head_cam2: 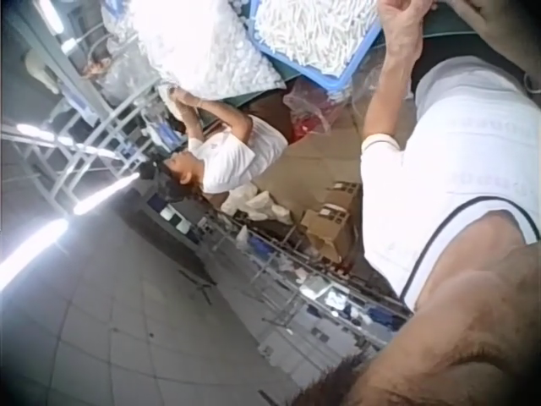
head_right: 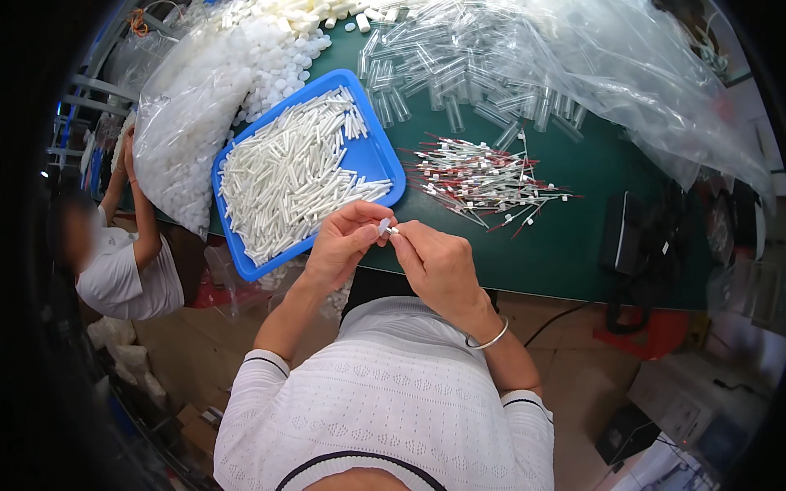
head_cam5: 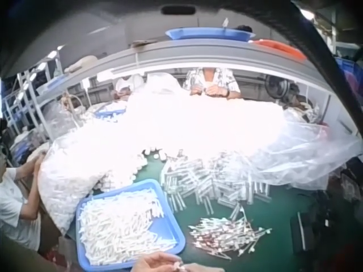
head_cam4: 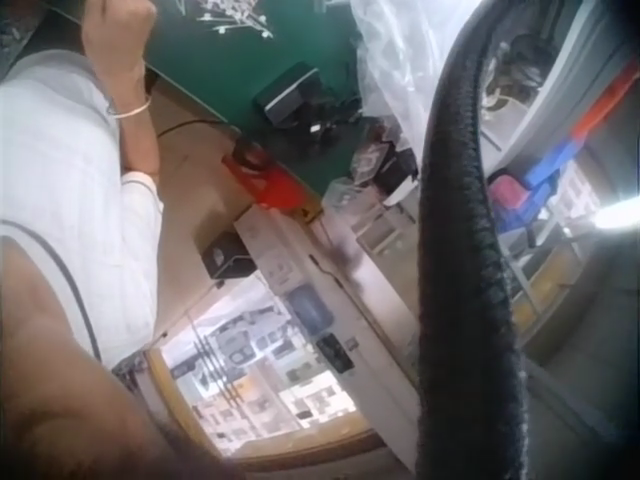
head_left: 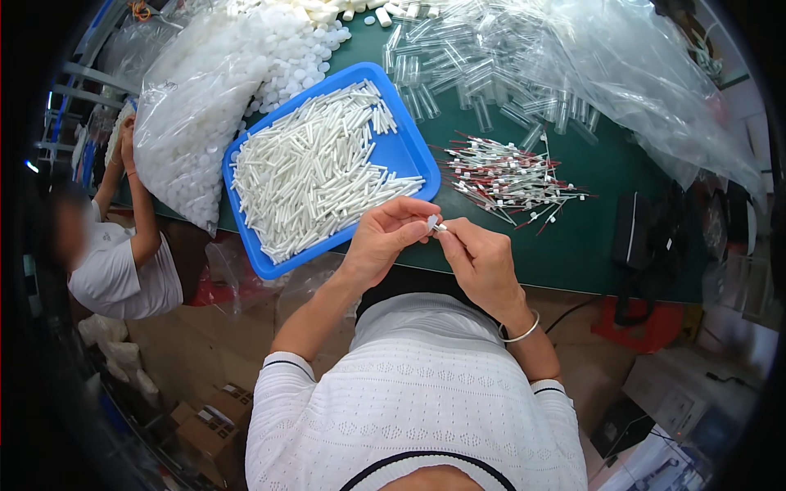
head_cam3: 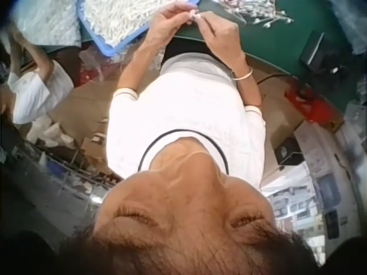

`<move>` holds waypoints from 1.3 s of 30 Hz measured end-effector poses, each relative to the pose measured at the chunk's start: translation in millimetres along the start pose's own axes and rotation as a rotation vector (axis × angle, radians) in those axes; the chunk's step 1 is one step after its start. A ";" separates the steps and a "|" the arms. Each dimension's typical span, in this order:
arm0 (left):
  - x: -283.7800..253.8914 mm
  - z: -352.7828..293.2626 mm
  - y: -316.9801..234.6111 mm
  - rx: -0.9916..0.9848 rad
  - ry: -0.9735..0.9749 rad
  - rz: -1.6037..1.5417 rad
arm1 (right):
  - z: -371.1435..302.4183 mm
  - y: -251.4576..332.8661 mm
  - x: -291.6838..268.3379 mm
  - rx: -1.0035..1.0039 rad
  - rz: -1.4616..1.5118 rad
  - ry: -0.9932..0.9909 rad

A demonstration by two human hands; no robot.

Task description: The person assembles small white electronic components by hand, inserting electronic pins and white stems into plastic housings.

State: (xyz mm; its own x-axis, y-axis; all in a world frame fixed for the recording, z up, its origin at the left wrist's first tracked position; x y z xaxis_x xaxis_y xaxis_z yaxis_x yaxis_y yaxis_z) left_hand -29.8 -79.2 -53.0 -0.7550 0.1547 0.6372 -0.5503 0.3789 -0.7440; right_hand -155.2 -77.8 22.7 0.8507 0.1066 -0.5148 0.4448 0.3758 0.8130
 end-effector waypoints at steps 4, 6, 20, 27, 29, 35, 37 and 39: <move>0.3 -3.1 8.2 0.130 -0.052 -0.109 | -6.5 -9.1 13.7 -0.012 -0.041 0.028; 1.9 -6.0 8.9 0.219 -0.036 -0.134 | -10.5 -10.4 18.7 -0.017 -0.061 0.033; 9.3 -14.9 -20.2 0.339 0.047 0.238 | -2.0 -35.5 31.1 0.128 0.461 0.253; -13.2 21.9 -79.4 0.232 -0.002 1.114 | -29.6 -58.9 29.5 0.498 0.910 0.326; -14.9 32.0 -83.0 0.355 -0.022 1.398 | -34.4 -59.5 25.5 0.528 1.023 0.296; -4.5 57.0 -72.7 0.512 0.142 1.751 | -37.5 -66.4 14.4 0.507 1.315 0.118; -26.5 62.3 -76.8 0.501 0.070 1.723 | -29.5 -61.4 7.5 0.418 1.234 0.067; -17.2 56.7 -83.5 0.531 0.058 1.687 | -22.7 -62.2 3.0 0.394 1.154 0.004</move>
Point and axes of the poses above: each hand's wrist, its own z-axis towards the middle knuckle, its own x-axis out of the palm, y = z × x, the point moved 9 cm from there along z, towards the middle knuckle, and after that the axes turned 6 degrees about -z, right-handed, at the moved point
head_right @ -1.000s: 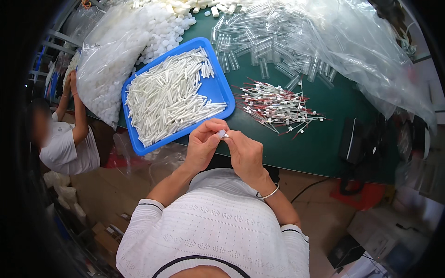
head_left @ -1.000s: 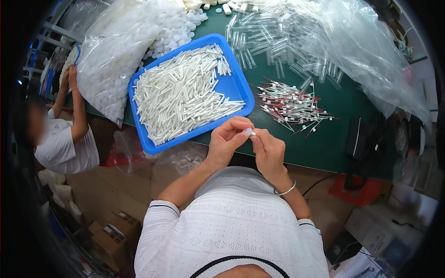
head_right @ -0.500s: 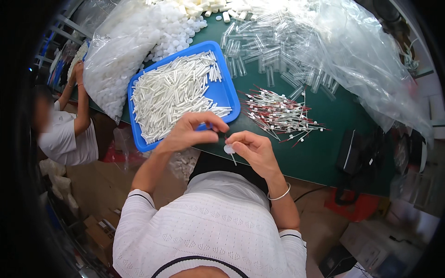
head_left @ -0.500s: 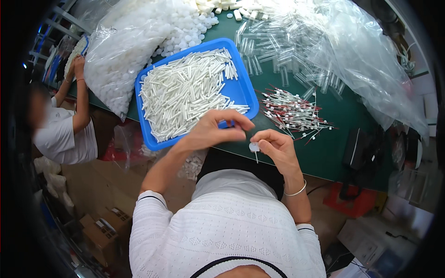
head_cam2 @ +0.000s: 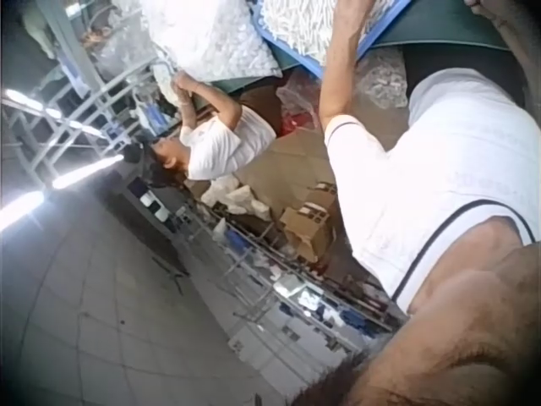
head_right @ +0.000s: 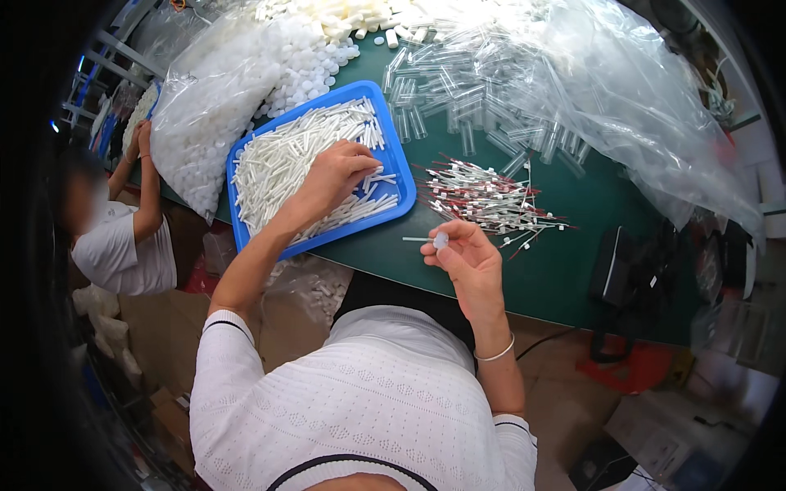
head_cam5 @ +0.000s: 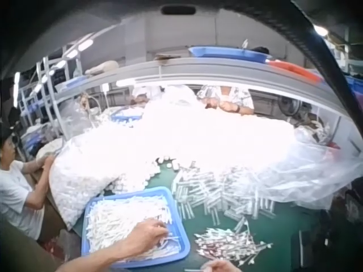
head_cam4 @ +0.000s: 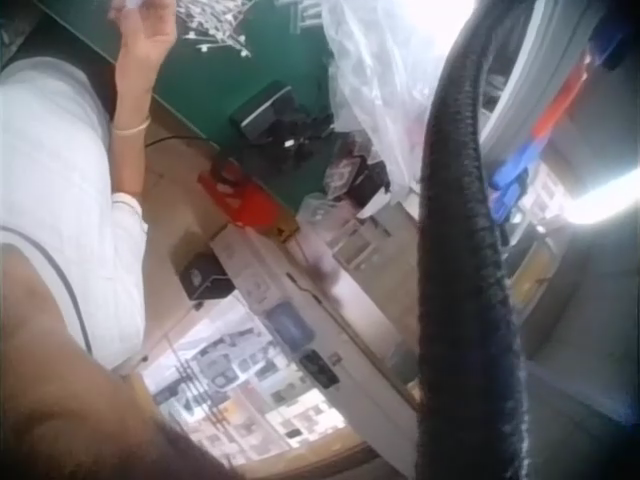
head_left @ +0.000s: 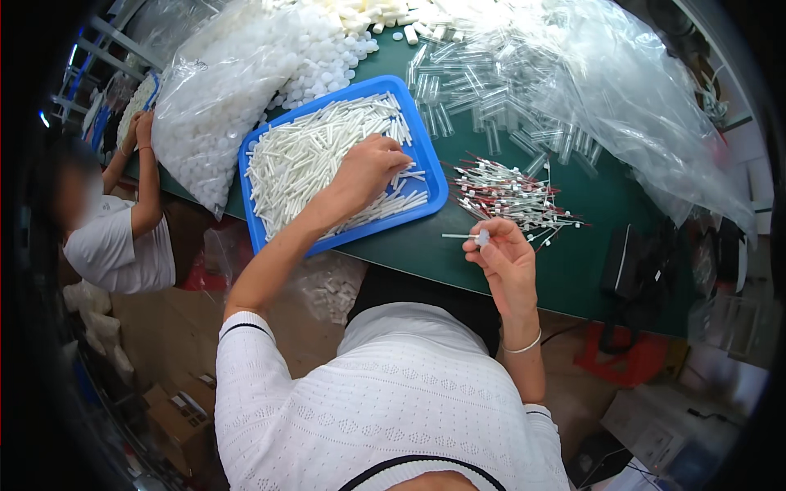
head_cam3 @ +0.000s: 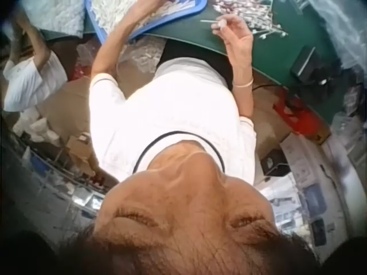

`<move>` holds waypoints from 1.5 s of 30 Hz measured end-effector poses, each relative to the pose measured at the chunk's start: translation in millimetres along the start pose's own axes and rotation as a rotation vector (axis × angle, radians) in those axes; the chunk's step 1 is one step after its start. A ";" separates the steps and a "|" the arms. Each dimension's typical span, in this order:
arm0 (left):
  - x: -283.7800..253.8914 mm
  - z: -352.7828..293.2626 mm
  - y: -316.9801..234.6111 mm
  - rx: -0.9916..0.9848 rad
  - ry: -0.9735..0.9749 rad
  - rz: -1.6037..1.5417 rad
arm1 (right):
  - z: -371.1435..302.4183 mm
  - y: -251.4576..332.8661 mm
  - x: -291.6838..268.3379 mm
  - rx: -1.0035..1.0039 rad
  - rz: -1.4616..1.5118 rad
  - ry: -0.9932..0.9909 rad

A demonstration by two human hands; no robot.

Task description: The person assembles small white electronic components by hand, inserting electronic pins and white stems into plastic housings.

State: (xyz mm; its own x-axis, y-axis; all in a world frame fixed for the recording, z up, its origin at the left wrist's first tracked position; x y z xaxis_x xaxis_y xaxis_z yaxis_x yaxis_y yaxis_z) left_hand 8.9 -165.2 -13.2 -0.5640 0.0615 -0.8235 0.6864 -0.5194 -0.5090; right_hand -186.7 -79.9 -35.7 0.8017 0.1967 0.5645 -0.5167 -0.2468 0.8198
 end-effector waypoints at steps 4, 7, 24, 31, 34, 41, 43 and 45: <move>-35.3 -16.6 -44.5 0.054 -0.309 0.014 | 14.7 24.1 13.6 -0.159 -0.132 -0.078; -34.3 -25.5 -43.0 0.002 -0.335 -0.005 | 24.1 30.3 26.4 -0.198 -0.156 -0.048; -22.2 -38.9 -45.3 -0.231 -0.254 -0.603 | 27.7 18.7 39.4 -0.248 -0.178 0.025; -26.5 -40.9 -49.2 -0.163 -0.314 -0.462 | 22.4 21.2 32.7 -0.267 -0.168 -0.013; -31.3 -39.6 -55.7 -0.108 -0.329 -0.397 | 23.1 19.8 32.0 -0.253 -0.159 -0.001; -37.3 -31.3 -79.6 0.098 -0.289 -0.192 | 21.3 20.7 43.3 -0.242 -0.351 0.012; -37.1 -30.5 -82.5 0.121 -0.249 -0.156 | 22.1 28.0 45.8 -0.302 -0.630 -0.093; -38.4 -29.9 -85.2 0.142 -0.224 -0.111 | 24.6 27.0 38.7 -0.283 -0.760 -0.093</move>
Point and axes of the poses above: each hand's wrist, its own z-axis towards the middle knuckle, its own x-axis out of the palm, y = z × x, the point moved 9 cm from there along z, towards the middle knuckle, and after that the axes turned 6 degrees about -z, right-handed, at the moved point
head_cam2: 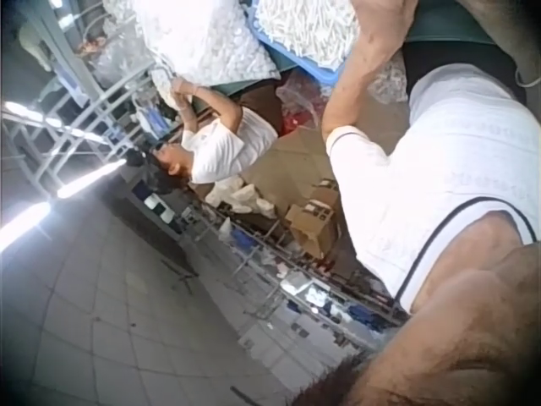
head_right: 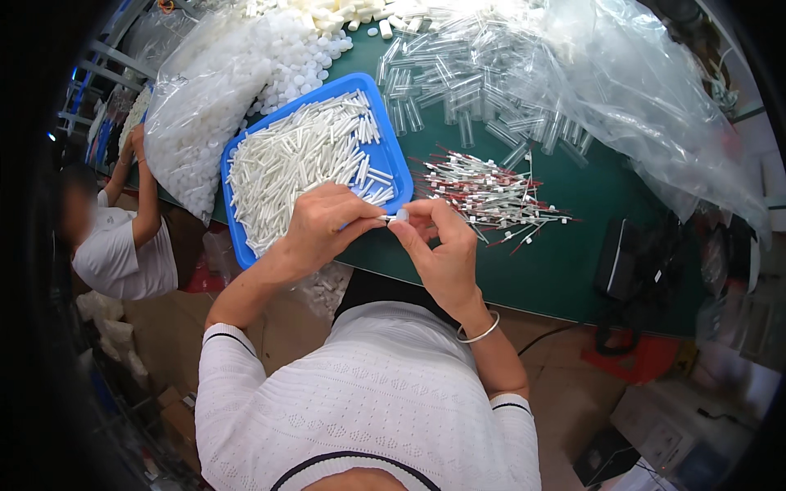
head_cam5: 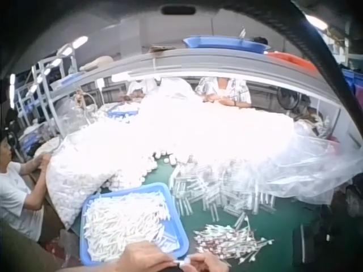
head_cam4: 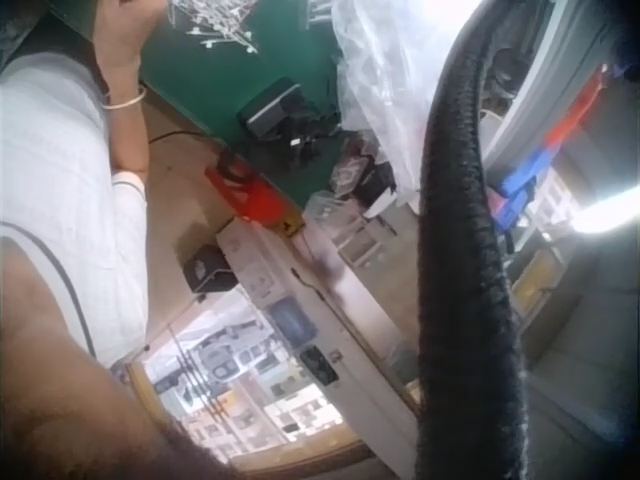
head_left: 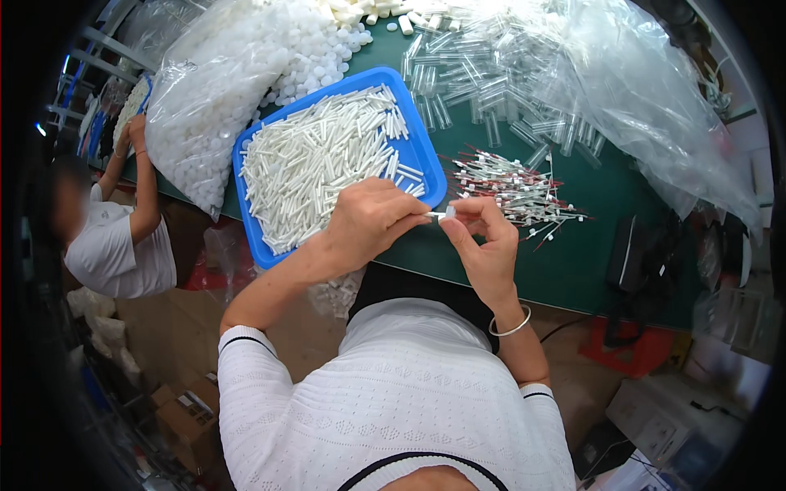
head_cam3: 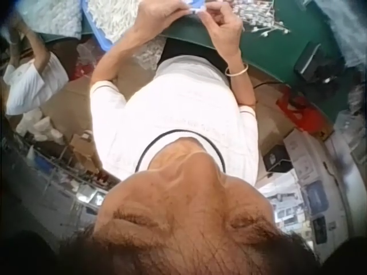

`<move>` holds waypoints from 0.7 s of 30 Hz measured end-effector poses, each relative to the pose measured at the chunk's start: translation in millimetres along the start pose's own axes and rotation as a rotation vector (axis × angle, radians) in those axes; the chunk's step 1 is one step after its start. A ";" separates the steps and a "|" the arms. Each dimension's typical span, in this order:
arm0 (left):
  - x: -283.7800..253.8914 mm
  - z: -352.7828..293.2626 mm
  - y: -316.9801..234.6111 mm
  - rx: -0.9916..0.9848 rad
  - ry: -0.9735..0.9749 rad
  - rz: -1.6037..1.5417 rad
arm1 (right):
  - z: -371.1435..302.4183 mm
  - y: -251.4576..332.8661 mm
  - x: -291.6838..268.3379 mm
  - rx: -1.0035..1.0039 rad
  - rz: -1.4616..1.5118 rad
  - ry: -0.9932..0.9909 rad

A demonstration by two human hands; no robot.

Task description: The person assembles small white electronic components by hand, inserting electronic pins and white stems into plastic housings.

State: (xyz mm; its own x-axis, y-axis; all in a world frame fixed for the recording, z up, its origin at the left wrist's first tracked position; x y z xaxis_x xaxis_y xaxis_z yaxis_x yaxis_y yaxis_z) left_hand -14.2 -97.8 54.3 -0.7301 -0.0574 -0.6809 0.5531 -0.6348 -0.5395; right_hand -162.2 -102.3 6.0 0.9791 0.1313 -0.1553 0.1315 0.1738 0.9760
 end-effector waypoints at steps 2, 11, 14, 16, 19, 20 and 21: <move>7.1 -1.0 -2.6 0.020 0.106 -0.047 | 0.3 -5.8 -1.3 0.016 -0.125 0.018; 35.4 7.2 14.1 -0.290 0.438 -0.495 | 10.5 -11.0 -4.6 0.022 0.099 0.241; 34.0 18.6 11.9 -0.107 0.370 -0.290 | 14.3 -25.8 -8.6 0.163 0.085 0.234; 32.7 18.9 9.9 -0.022 0.307 -0.201 | 15.3 -28.8 -7.1 0.178 0.144 0.219; 24.5 26.8 6.2 0.034 0.216 -0.126 | 15.7 -39.1 -6.5 0.218 0.355 0.138; 21.0 29.1 8.4 -0.007 0.188 -0.143 | 15.9 -41.7 -5.7 0.223 0.356 0.136; 20.9 29.2 9.3 -0.009 0.192 -0.146 | 16.7 -42.7 -7.2 0.211 0.377 0.111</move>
State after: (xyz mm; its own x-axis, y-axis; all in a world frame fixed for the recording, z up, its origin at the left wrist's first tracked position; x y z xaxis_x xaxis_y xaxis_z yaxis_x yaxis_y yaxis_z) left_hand -36.1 -127.4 49.5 -0.7134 0.1823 -0.6766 0.4516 -0.6186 -0.6429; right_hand -172.3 -127.0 -32.0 0.9436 0.2532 0.2135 -0.1918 -0.1079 0.9755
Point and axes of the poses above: each hand's wrist, its own z-axis towards the middle knuckle, its own x-axis out of the palm, y = z × x, the point moved 9 cm from there along z, towards the middle knuckle, and after that the axes turned 6 degrees about -z, right-handed, at the moved point
